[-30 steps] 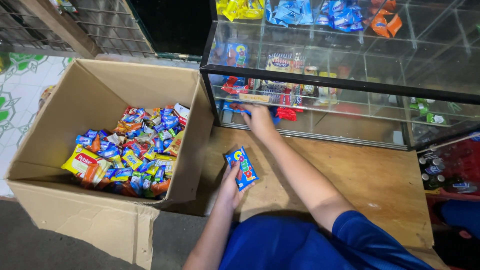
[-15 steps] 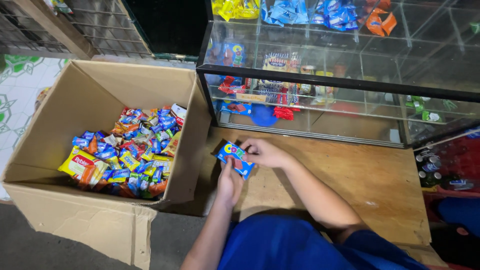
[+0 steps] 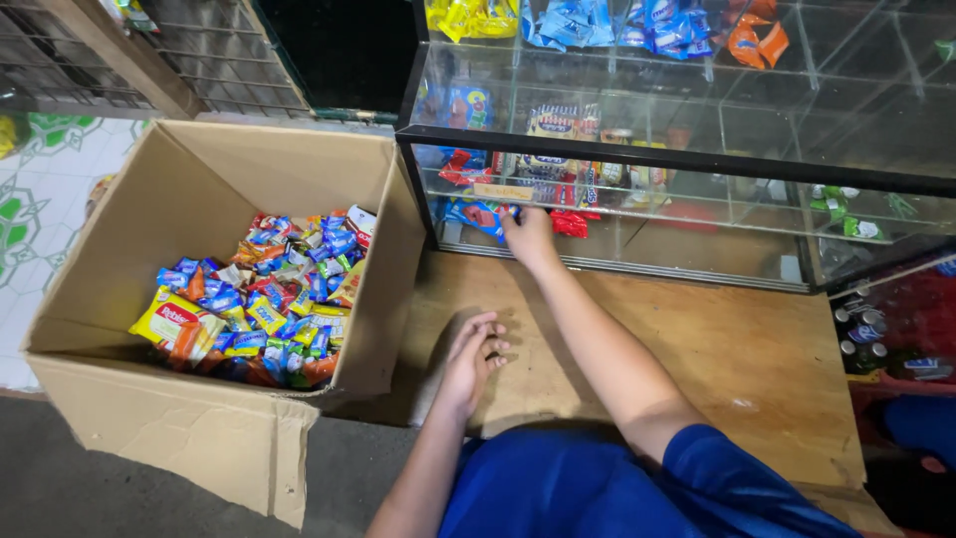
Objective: Stocking a glass display case with various snack packages from a cardboard box.
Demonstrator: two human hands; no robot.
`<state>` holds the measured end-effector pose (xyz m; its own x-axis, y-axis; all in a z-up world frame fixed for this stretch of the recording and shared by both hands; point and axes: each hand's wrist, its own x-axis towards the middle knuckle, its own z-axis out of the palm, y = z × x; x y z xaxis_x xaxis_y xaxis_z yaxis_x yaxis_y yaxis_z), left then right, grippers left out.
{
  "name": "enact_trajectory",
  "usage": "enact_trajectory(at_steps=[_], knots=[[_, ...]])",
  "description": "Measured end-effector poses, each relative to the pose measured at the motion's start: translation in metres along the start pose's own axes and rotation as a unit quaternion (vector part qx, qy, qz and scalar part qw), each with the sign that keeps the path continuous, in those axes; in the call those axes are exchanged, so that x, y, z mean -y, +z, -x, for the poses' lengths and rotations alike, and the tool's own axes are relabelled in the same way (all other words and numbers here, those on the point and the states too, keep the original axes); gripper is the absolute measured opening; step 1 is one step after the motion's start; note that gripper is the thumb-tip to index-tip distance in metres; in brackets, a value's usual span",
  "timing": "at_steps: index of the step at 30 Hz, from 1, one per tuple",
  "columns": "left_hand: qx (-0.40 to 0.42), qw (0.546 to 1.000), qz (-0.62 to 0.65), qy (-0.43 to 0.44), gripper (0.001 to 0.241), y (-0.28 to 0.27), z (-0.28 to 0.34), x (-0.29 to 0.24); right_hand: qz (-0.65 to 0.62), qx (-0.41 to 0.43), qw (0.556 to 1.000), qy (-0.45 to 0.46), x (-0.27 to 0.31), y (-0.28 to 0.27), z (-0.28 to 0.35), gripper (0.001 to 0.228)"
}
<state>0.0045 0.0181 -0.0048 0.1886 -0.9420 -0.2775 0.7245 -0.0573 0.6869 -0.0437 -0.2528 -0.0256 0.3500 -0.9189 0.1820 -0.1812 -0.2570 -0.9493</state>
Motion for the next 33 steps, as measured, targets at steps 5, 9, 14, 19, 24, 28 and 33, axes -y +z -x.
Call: enact_trajectory(at_steps=[5,9,14,19,24,28,33], knots=[[0.002,1.0,-0.008,0.003,0.031,-0.009,0.0,0.006,0.112,-0.105,0.987,-0.045,0.045,0.007,0.017,0.039],[-0.004,1.0,0.001,-0.007,0.03,-0.01,0.001,0.006,0.171,-0.12,0.969,-0.129,0.056,0.006,0.032,0.043],[0.0,1.0,-0.004,-0.009,0.029,-0.007,-0.002,0.011,0.171,-0.076,0.965,-0.186,0.056,0.008,0.028,0.041],[-0.015,1.0,-0.014,-0.021,0.029,0.005,0.006,0.012,0.144,-0.062,0.962,-0.221,0.072,-0.005,0.034,0.043],[-0.03,0.999,-0.024,-0.026,0.029,0.012,0.012,0.013,0.164,-0.048,0.962,-0.213,0.101,-0.032,0.066,0.047],[-0.032,0.998,-0.03,-0.034,0.029,0.024,0.014,0.013,0.174,-0.038,0.961,-0.213,0.109,-0.065,0.084,0.042],[-0.035,0.997,-0.03,-0.054,0.028,0.033,0.014,0.022,0.163,-0.033,0.977,-0.129,0.114,-0.101,0.103,0.037]])
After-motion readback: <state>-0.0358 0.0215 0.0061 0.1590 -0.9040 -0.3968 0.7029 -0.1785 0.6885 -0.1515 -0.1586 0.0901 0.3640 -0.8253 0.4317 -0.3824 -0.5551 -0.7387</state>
